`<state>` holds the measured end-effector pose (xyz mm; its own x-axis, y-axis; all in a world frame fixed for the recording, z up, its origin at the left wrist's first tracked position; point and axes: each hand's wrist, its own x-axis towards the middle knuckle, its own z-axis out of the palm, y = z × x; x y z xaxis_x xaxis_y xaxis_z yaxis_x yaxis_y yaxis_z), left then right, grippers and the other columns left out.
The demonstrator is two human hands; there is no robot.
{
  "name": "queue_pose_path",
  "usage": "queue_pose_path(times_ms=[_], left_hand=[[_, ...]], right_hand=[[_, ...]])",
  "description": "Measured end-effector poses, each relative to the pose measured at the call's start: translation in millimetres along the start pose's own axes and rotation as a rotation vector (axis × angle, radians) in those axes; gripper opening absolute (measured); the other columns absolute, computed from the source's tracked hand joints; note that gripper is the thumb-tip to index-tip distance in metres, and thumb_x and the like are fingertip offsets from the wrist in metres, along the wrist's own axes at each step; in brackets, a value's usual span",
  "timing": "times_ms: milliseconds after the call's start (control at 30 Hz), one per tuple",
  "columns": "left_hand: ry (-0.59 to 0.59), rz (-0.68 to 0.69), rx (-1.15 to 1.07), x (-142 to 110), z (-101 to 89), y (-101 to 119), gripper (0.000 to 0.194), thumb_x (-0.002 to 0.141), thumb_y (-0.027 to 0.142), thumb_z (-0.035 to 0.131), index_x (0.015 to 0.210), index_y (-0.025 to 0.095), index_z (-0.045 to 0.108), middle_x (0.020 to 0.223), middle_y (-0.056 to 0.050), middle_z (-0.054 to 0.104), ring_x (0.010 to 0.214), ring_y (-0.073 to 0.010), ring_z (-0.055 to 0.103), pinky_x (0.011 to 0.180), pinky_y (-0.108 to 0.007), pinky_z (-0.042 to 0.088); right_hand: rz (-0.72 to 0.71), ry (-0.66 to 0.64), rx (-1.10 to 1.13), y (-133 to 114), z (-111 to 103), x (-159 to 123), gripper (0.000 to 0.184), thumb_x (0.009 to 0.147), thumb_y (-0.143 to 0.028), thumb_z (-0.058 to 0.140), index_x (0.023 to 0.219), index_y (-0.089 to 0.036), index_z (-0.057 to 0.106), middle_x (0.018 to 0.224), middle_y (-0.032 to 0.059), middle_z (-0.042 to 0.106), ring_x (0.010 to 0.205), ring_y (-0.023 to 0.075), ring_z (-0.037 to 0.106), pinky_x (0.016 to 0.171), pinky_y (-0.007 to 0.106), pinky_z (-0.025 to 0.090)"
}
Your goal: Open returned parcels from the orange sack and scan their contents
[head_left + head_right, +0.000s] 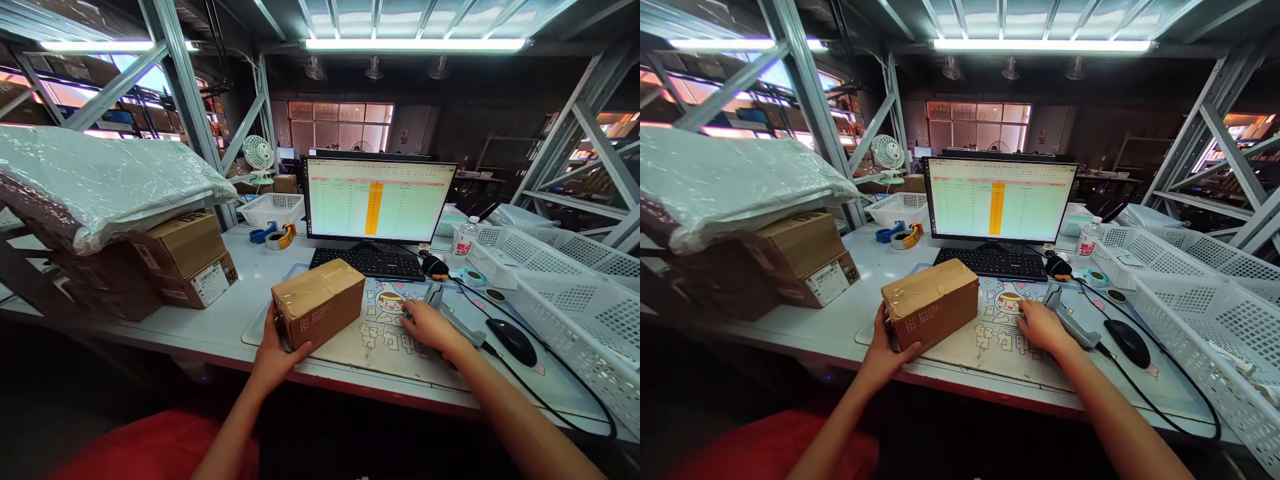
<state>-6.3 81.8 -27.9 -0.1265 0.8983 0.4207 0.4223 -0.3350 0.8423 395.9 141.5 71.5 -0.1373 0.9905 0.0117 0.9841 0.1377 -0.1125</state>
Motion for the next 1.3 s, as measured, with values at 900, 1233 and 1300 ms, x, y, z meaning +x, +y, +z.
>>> queue_pose_path(times_ms=[900, 1233, 1300], left_hand=[[-0.134, 0.544, 0.802, -18, -2.3, 185, 0.121, 0.066, 0.019, 0.094, 0.169, 0.031, 0.032, 0.158, -0.018, 0.045, 0.142, -0.0493, 0.040, 0.122, -0.073, 0.023], [-0.053, 0.544, 0.729, -15, 2.0, 186, 0.104, 0.074, 0.015, 0.081, 0.167, 0.031, 0.038, 0.153, -0.018, 0.049, 0.140, -0.0472, 0.043, 0.119, -0.072, 0.027], [-0.038, 0.550, 0.711, -14, -3.8, 186, 0.103, 0.073, 0.014, 0.081, 0.166, 0.031, 0.039, 0.152, -0.017, 0.050, 0.139, -0.0468, 0.044, 0.120, -0.071, 0.027]], right_hand=[[-0.373, 0.143, 0.612, -87, -64, -114, 0.066, 0.106, -0.030, 0.043, 0.171, -0.027, 0.030, 0.117, 0.0096, 0.076, 0.099, 0.0248, 0.075, 0.091, 0.042, 0.062], [-0.174, 0.130, 0.280, -105, -19, -135, 0.079, 0.100, -0.016, 0.038, 0.175, -0.024, 0.017, 0.143, 0.0190, 0.066, 0.118, 0.0391, 0.072, 0.100, 0.060, 0.058], [-0.197, 0.105, 0.310, -97, -17, -146, 0.076, 0.101, -0.018, 0.038, 0.174, -0.026, 0.021, 0.145, 0.0160, 0.066, 0.119, 0.0362, 0.072, 0.101, 0.056, 0.059]])
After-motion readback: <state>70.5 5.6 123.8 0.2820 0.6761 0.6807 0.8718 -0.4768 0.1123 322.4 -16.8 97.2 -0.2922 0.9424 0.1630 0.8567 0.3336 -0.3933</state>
